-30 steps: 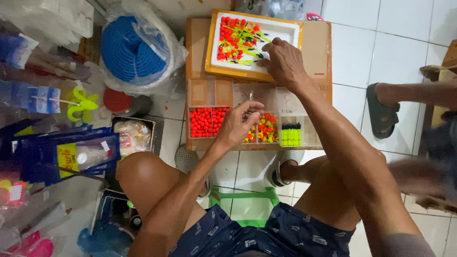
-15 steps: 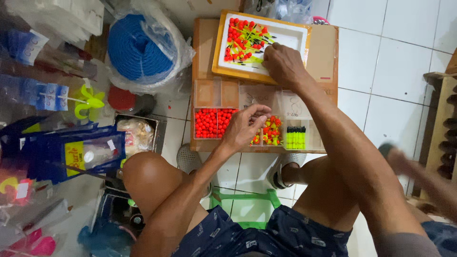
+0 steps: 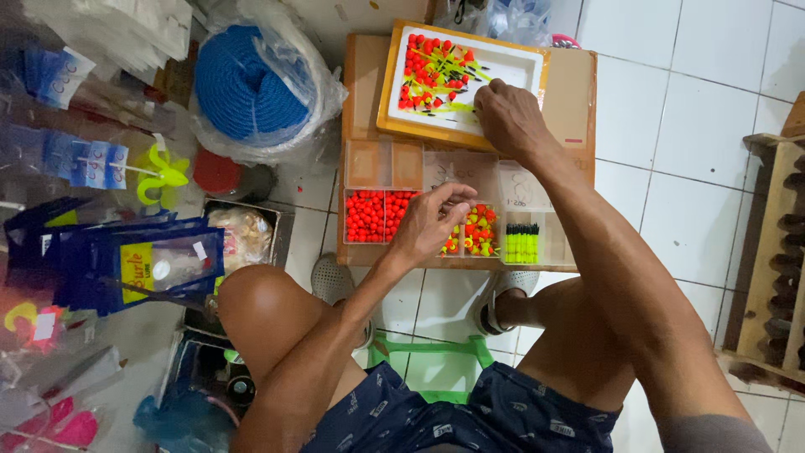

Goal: The person assembles fishing lures by hand, picking up small red and yellow plastic beads and green sticks from a compartmentalized box. They insert the beads onto the sticks and place the completed lures into a white tray.

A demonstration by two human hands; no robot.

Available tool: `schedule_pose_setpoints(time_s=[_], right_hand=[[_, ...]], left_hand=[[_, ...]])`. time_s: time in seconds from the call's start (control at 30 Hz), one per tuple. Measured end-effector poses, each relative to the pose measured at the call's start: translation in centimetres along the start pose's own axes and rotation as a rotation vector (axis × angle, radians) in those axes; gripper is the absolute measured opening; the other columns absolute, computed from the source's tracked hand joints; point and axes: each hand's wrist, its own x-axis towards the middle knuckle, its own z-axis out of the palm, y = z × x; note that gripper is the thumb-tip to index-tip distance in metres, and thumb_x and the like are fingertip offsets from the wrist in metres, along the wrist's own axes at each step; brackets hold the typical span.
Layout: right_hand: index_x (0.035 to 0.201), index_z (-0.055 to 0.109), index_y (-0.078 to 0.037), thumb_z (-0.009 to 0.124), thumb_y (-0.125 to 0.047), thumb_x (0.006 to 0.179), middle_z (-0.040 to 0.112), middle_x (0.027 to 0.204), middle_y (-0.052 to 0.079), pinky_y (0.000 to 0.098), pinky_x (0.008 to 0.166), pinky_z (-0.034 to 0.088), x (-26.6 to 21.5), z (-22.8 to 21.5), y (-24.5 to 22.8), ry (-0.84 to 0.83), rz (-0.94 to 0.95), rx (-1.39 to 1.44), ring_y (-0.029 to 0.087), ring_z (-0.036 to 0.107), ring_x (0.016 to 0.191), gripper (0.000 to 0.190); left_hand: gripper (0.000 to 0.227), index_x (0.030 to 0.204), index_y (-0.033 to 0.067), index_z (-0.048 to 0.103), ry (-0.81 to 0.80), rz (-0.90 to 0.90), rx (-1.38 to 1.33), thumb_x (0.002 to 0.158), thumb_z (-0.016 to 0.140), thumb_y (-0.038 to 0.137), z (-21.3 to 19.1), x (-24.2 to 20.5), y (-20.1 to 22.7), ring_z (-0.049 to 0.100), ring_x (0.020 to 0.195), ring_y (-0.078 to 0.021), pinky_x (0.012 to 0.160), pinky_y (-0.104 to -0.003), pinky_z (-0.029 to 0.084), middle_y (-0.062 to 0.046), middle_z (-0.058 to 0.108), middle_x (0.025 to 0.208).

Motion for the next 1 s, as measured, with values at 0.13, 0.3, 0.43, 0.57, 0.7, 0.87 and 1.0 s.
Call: schedule_pose_setpoints(time_s=[0.13,0.3,0.43,0.57,0.7,0.87,1.0], right_hand=[[0.108,0.061,-0.002,0.053,-0.003,0.097,0.063,0.099,0.021,0.0541,0.056,0.048,-0.4,-0.4,0.0,-0.069,0.026,0.001,0.046,0.064,0.077,0.014],[0.105,0.056,-0.003,0.058,0.004,0.093,0.062,0.09,0.019,0.0502,0.05,0.043,-0.6,-0.7,0.0,-0.038,-0.012,0.036,0.042,0.06,0.065,0.014],[0.101,0.058,-0.006,0.055,0.0,0.095,0.065,0.088,0.019,0.0512,0.05,0.041,-0.6,-0.3,0.6,0.003,-0.033,0.041,0.045,0.06,0.063,0.009],[0.104,0.073,-0.001,0.055,0.001,0.098,0.072,0.09,0.022,0.0529,0.051,0.042,-0.7,0.0,1.0,0.103,-0.048,0.175,0.047,0.062,0.064,0.019],[0.094,0.072,-0.004,0.059,0.003,0.087,0.067,0.082,0.018,0.05,0.047,0.041,-0.8,0.3,1.1,0.088,-0.061,0.053,0.045,0.06,0.059,0.016],[0.094,0.07,0.0,0.054,-0.001,0.097,0.066,0.088,0.02,0.0498,0.049,0.046,-0.9,-0.7,0.4,0.024,-0.004,0.041,0.043,0.061,0.062,0.016],[0.104,0.067,-0.002,0.05,-0.007,0.101,0.065,0.095,0.018,0.0485,0.053,0.048,-1.2,-1.1,0.6,-0.1,0.049,0.008,0.039,0.063,0.071,0.018]], left_hand=[[0.021,0.115,0.0083,0.069,0.012,-0.011,0.059,0.099,0.062,0.02,-0.2,-0.1,1.0,0.079,0.082,-0.0201,0.075,-0.027,0.063,-0.009,0.078,0.107],[0.022,0.115,0.008,0.07,0.006,-0.014,0.086,0.097,0.061,0.018,-0.3,-0.1,1.3,0.077,0.092,-0.0193,0.078,-0.029,0.064,-0.01,0.078,0.107],[0.02,0.114,0.009,0.069,0.008,-0.016,0.059,0.098,0.061,0.019,-0.2,0.0,0.8,0.079,0.08,-0.0199,0.069,-0.027,0.061,-0.008,0.077,0.104],[0.021,0.115,0.0074,0.069,0.018,0.032,0.078,0.097,0.06,0.014,-0.3,0.0,0.9,0.076,0.098,-0.0184,0.081,-0.03,0.062,-0.009,0.078,0.106],[0.023,0.117,0.0059,0.067,-0.003,0.014,0.061,0.097,0.058,0.014,-0.5,0.0,1.2,0.077,0.1,-0.0205,0.08,-0.031,0.065,-0.012,0.077,0.109],[0.022,0.116,0.0071,0.068,0.006,0.017,0.068,0.097,0.058,0.012,-0.5,0.0,0.7,0.076,0.097,-0.02,0.081,-0.031,0.064,-0.01,0.077,0.108],[0.022,0.116,0.0075,0.068,0.016,0.008,0.064,0.097,0.058,0.013,-0.9,0.1,1.2,0.076,0.099,-0.0188,0.085,-0.031,0.062,-0.008,0.077,0.11]])
